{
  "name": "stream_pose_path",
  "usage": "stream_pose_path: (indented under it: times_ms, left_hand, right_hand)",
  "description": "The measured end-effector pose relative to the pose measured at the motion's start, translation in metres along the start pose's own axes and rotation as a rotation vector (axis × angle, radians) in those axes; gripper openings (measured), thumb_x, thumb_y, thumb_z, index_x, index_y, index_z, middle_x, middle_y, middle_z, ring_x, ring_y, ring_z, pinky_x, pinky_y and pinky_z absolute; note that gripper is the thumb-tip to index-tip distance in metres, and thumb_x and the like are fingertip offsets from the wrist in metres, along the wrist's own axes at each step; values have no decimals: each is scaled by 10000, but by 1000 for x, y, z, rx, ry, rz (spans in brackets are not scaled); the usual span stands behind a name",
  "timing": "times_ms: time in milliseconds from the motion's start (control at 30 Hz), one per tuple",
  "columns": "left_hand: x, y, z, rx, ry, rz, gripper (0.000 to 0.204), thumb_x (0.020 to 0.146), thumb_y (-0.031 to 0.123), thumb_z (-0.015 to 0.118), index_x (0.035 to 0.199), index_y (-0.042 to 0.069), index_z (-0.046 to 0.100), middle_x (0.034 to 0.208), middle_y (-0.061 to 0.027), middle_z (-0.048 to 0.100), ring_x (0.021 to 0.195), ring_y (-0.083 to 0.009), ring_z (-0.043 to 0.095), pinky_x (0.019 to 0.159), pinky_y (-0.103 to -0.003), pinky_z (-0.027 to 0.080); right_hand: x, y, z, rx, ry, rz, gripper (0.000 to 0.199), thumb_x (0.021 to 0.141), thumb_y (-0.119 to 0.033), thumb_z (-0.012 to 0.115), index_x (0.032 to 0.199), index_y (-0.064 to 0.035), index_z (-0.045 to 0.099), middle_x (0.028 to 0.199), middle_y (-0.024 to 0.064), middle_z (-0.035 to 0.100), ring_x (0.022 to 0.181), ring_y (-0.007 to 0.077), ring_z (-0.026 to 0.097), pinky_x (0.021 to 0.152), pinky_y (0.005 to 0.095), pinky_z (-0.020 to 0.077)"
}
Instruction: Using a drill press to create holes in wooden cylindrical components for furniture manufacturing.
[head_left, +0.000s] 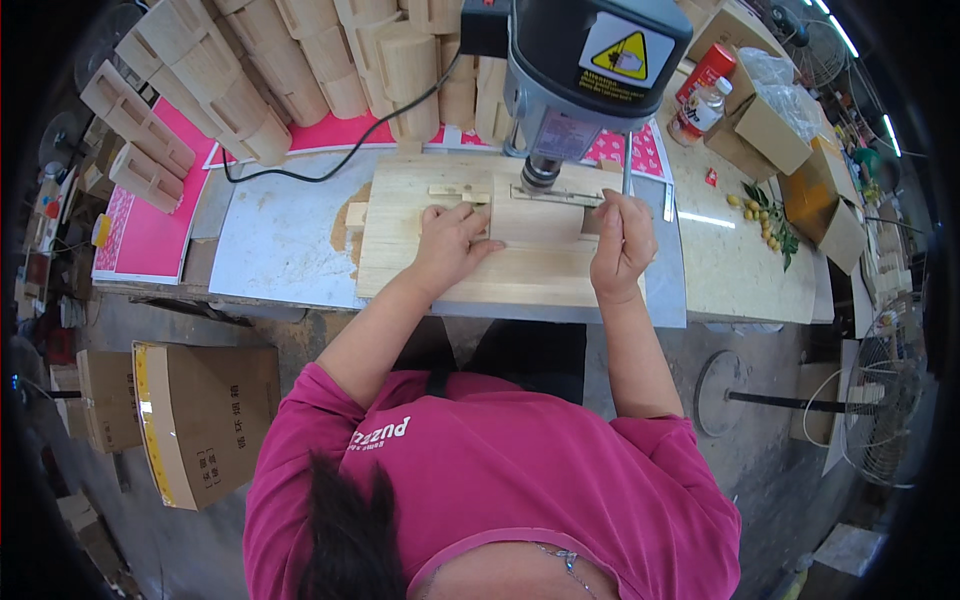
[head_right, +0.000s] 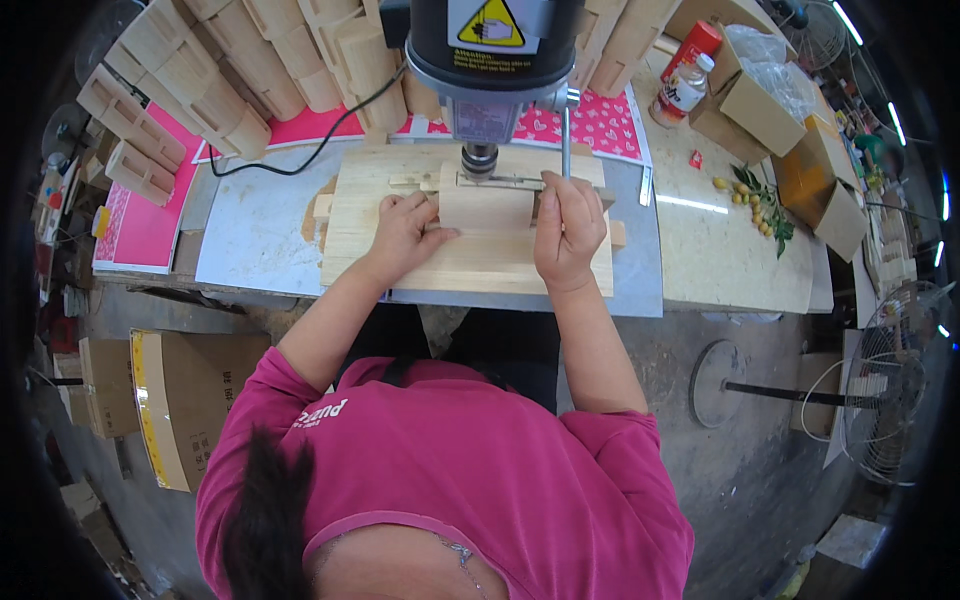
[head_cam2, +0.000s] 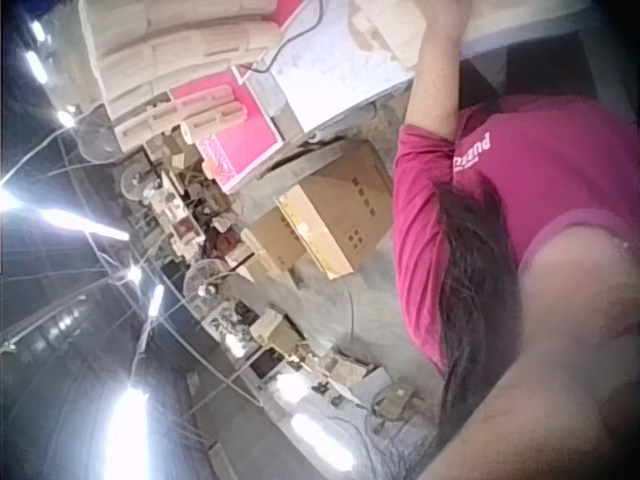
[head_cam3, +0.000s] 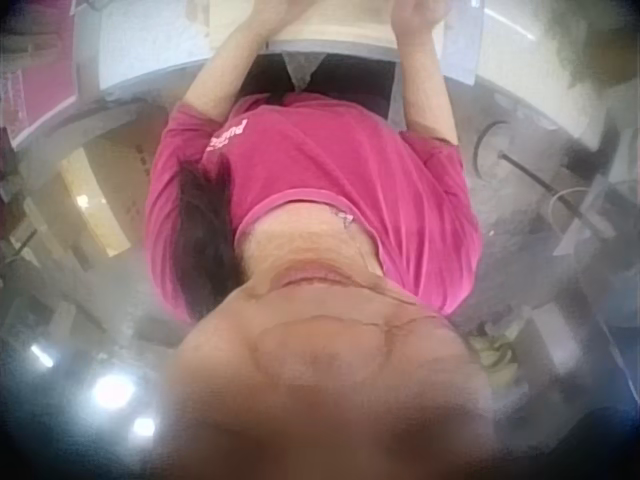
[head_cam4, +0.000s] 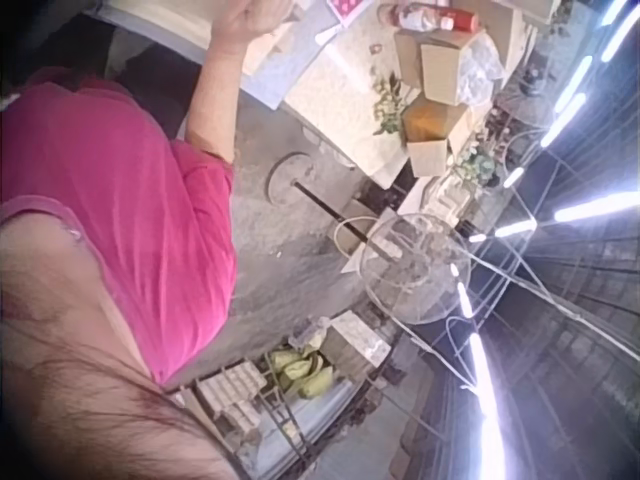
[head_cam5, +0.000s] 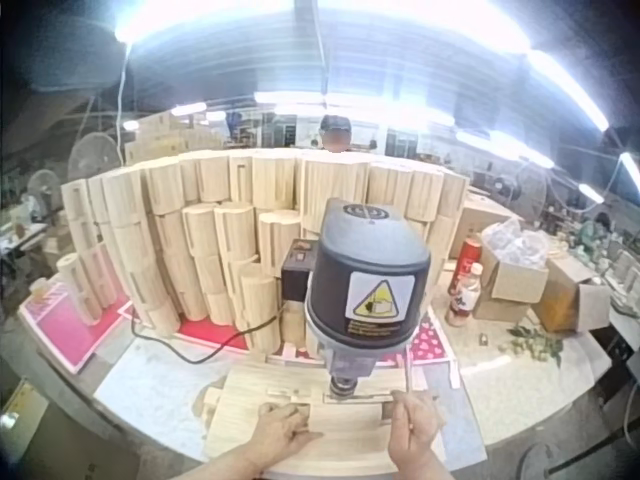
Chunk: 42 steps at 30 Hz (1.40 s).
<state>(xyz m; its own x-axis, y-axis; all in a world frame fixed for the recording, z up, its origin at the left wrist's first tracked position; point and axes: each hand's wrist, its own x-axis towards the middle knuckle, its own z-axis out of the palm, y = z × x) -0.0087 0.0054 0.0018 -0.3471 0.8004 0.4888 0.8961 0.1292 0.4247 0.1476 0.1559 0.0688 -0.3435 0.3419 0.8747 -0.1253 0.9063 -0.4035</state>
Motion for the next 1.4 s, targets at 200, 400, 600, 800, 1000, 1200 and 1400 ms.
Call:
stream_pose_path:
  times_ms: [200, 400, 600, 800, 1000, 1200, 1400]
  left_hand:
    - [-5, 3, 2, 7, 22, -1, 424, 682, 314, 696, 1045, 123, 588, 800, -37, 540, 812, -211, 516, 753, -370, 305]
    - [-10, 8, 3, -81, -12, -125, 454, 668, 336, 707, 1061, 137, 595, 849, -31, 554, 821, -200, 529, 780, -359, 302]
    - [-2, 20, 6, -474, -44, -429, 531, 564, 364, 776, 1008, 119, 618, 974, -47, 518, 914, -199, 510, 855, -383, 289]
    - [-3, 16, 21, -419, 97, -361, 556, 510, 310, 822, 983, 95, 622, 1093, -73, 470, 1047, -226, 463, 913, -399, 288]
    - [-20, 0, 11, -584, 155, -279, 553, 468, 214, 861, 928, 68, 591, 1148, -139, 423, 1111, -300, 413, 960, -388, 326]
    - [-54, -12, -105, -1081, 200, -314, 539, 487, 65, 850, 927, 101, 542, 1283, -114, 348, 1147, -259, 413, 962, -329, 340]
    - [-96, -62, -204, -433, 338, -491, 471, 514, 83, 819, 895, 71, 543, 1249, -124, 397, 1145, -260, 427, 950, -325, 360]
  right_hand:
    - [16, -14, -23, -46, -52, -22, 166, 845, 3, 429, 880, 55, 583, 649, 76, 501, 575, 140, 478, 536, 266, 372]
    - [142, -35, -22, -46, 17, 81, 166, 856, -129, 521, 814, 24, 570, 564, 103, 468, 516, 145, 467, 492, 281, 368]
    - [186, 10, -6, -69, -124, 229, 286, 900, -264, 486, 855, 8, 561, 614, 88, 492, 587, 147, 471, 571, 294, 391]
    - [114, 39, -43, 210, -487, 495, 305, 866, -249, 555, 1044, -2, 567, 892, 74, 580, 862, 149, 522, 772, 271, 417]
    - [14, 52, -54, 255, -836, 852, 240, 730, -49, 686, 957, -7, 621, 838, 36, 581, 777, 99, 524, 687, 240, 428]
    - [-13, 9, -72, 250, -689, 674, 186, 716, -16, 679, 888, 16, 617, 779, 22, 560, 705, 102, 493, 641, 231, 397]
    - [-30, -12, -65, 232, -600, 683, 202, 673, -8, 683, 857, 16, 605, 806, 22, 562, 770, 110, 513, 696, 216, 388]
